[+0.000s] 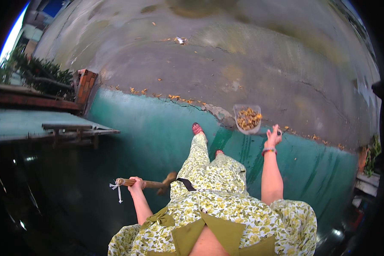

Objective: The person sweeps scattered debris on a green floor using a broom and a dustpan. They gather the debris into a pile and scoop it into the dustpan, then walk to a trash bin to dispose of the collected waste.

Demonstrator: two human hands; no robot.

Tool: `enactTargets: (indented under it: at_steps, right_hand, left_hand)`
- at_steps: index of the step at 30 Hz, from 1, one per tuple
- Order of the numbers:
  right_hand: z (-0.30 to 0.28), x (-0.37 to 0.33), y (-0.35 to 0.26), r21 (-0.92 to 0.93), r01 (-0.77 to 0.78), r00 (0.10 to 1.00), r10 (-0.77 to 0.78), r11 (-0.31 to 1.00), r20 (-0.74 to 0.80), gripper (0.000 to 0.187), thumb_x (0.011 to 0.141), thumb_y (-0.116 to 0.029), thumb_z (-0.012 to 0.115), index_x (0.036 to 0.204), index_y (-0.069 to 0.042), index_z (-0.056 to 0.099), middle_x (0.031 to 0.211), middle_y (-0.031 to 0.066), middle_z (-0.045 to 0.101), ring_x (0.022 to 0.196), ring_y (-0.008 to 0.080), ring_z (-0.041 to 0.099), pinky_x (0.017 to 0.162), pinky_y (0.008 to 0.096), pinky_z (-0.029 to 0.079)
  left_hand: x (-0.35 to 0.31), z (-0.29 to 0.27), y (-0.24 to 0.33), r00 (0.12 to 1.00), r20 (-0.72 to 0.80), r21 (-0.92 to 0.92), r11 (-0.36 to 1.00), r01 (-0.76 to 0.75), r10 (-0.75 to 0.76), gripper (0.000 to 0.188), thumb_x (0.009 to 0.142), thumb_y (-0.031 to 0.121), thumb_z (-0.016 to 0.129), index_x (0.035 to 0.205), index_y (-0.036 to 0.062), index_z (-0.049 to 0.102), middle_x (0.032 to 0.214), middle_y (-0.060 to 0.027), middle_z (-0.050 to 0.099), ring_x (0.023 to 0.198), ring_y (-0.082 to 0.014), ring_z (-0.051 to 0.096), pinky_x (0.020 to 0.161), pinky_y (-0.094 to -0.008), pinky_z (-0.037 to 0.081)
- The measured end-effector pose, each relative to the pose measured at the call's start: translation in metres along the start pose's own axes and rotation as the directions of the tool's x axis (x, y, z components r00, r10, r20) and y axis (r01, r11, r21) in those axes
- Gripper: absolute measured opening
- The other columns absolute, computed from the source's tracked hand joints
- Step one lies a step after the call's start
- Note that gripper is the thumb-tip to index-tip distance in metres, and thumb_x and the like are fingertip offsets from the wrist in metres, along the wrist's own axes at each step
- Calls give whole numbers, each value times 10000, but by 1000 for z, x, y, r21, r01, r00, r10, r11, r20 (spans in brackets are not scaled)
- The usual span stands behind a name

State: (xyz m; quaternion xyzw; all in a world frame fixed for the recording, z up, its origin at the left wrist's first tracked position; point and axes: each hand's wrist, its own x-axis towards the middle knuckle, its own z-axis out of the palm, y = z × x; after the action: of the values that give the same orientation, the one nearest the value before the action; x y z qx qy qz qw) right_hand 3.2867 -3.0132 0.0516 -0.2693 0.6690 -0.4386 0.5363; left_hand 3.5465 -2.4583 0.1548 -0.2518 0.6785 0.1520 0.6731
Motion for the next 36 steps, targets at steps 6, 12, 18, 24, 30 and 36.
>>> enactTargets:
  at_steps: [6,12,18,24,30,36]
  right_hand:
    - [125,12,19,-61,-46,996,50,997,69,215,773,-248,606,785,-44,537,798,59,579,588,161,571,528,264,494]
    - [222,46,54,-98,-108,974,125,989,189,315,777,-261,593,944,-9,504,991,122,545,722,273,591,610,327,517]
    - [311,79,128,-70,-118,966,131,991,225,315,777,-202,595,980,26,522,964,144,538,728,289,583,582,328,526]
    - [389,72,179,-213,-145,941,201,966,272,521,788,-248,579,1113,98,365,1170,176,403,905,419,511,754,461,491]
    - [427,67,186,-293,-105,940,191,950,282,555,815,-226,513,1194,105,277,1256,183,317,1027,415,438,811,455,465]
    - [438,117,246,-385,-270,877,391,882,280,561,806,-338,484,1204,17,310,1197,126,416,1039,289,468,812,444,442]
  left_hand:
    - [30,30,-12,969,-30,-177,953,-247,245,894,577,99,660,1269,166,98,711,-72,526,464,-214,535,342,-334,461]
    - [15,36,-17,991,-8,-49,990,-133,133,834,624,20,589,1286,132,95,639,-129,461,436,-204,476,312,-311,435]
    - [6,44,-32,967,255,-35,999,38,-28,771,692,-26,552,1300,117,99,605,-87,454,442,-166,475,327,-279,445]
    - [-5,23,-14,931,345,-59,993,-105,119,739,702,5,571,1246,0,70,603,-73,454,439,-142,481,375,-235,458]
    - [-3,2,-4,904,418,59,991,-122,87,399,763,45,515,1044,-78,260,610,-48,428,452,-102,463,412,-204,447]
    - [-18,-6,-1,869,447,-40,975,-218,212,203,773,58,500,876,-26,347,643,-53,423,469,-87,452,437,-181,462]
